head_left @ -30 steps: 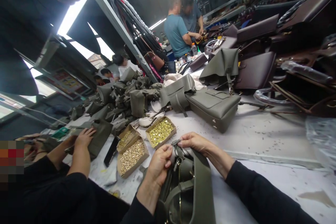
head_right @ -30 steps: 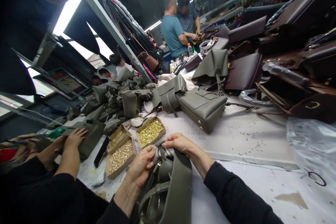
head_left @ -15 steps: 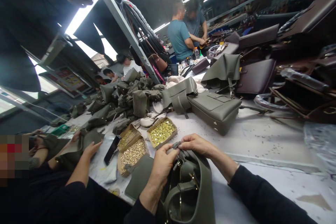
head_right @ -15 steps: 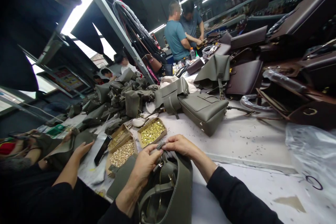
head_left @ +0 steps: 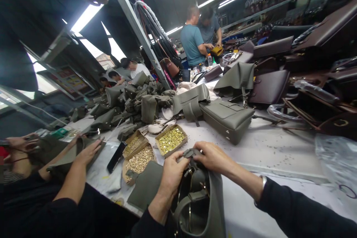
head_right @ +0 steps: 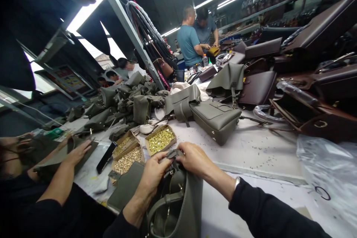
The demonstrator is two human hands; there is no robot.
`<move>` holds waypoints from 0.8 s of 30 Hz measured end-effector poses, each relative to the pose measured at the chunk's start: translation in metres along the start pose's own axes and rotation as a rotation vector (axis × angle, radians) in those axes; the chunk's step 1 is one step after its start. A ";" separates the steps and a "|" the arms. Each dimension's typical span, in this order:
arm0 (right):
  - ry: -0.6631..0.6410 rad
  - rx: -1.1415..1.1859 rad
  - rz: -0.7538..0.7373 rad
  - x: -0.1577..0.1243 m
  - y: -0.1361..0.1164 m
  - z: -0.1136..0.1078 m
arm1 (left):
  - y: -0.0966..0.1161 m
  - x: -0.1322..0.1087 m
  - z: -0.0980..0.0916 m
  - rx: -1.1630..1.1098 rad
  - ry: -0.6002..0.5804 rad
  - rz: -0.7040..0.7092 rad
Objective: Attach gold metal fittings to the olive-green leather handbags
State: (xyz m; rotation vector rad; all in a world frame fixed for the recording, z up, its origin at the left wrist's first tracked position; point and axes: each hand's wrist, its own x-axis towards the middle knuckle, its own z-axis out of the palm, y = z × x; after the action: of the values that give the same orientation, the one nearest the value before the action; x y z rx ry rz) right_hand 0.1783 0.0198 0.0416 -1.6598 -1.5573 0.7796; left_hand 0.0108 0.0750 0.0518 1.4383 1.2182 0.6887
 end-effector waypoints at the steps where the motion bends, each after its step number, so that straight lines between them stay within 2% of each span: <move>1: 0.001 0.026 0.002 0.002 0.003 0.001 | -0.001 0.000 0.000 -0.023 -0.020 -0.017; 4: -0.014 0.117 0.019 0.009 0.011 0.004 | -0.004 0.001 -0.001 -0.094 -0.061 -0.053; 6: -0.047 0.200 0.047 0.014 0.015 0.005 | -0.004 0.001 -0.001 -0.174 -0.048 -0.072; 11: -0.228 0.530 0.155 0.023 0.029 0.012 | 0.002 -0.002 0.001 -0.323 -0.025 -0.165; 16: -0.306 0.818 0.213 0.023 0.044 0.020 | 0.002 0.000 0.001 -0.303 -0.092 -0.214; 24: -0.371 1.053 0.273 0.018 0.063 0.030 | -0.005 0.011 -0.001 -0.267 -0.217 -0.257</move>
State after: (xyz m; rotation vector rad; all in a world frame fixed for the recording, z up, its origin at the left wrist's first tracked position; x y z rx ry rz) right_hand 0.1910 0.0399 -0.0265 -0.9437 -0.8217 1.7434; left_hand 0.0117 0.0851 0.0455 1.0826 1.0723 0.4837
